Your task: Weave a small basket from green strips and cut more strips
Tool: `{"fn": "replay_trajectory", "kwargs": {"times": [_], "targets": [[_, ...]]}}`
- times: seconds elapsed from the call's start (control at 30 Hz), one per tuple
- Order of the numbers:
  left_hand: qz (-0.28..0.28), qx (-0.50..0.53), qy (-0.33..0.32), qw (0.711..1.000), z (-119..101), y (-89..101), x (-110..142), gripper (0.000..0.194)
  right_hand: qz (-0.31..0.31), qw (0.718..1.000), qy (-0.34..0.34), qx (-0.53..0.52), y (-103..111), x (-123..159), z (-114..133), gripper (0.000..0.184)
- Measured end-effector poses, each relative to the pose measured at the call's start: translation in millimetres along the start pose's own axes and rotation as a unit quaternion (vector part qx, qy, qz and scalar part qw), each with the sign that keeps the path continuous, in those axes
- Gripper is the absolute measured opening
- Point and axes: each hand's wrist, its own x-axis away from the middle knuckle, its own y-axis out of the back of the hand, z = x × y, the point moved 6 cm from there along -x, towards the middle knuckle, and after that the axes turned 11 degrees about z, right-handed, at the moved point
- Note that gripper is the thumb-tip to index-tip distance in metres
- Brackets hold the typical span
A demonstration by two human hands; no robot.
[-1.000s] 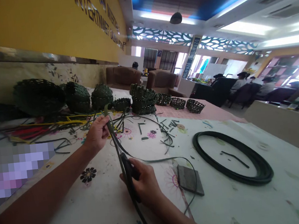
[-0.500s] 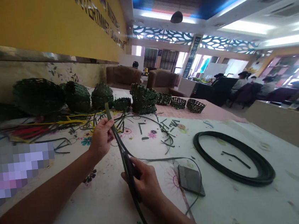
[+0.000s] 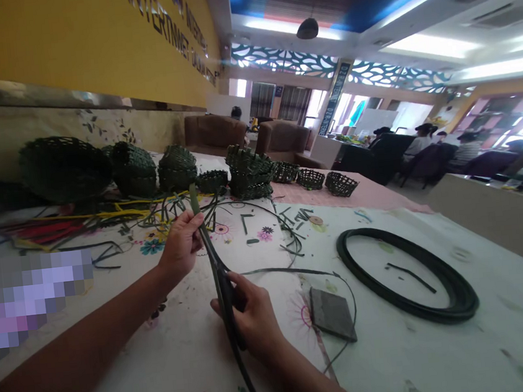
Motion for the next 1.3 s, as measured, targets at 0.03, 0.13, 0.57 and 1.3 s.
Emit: {"fn": "replay_trajectory", "kwargs": {"times": [0.03, 0.13, 0.57, 1.3], "targets": [[0.004, 0.003, 0.004, 1.0, 2, -1.2, 1, 0.032, 0.001, 1.0, 0.001, -0.003, 0, 0, 0, 0.037], [0.001, 0.006, 0.009, 1.0, 6, -1.0, 2, 0.033, 0.008, 1.0, 0.001, -0.012, 0, -1, 3, 0.034], [-0.031, 0.021, 0.002, 0.999, -4, 21.3, -13, 0.027, 0.023, 1.0, -0.006, 0.004, -2, 0, 5, 0.029], [-0.048, 0.026, 0.032, 0.998, -2, 17.2, -7, 0.031, 0.039, 0.999, 0.006, 0.025, -7, 4, 12, 0.026]]}}
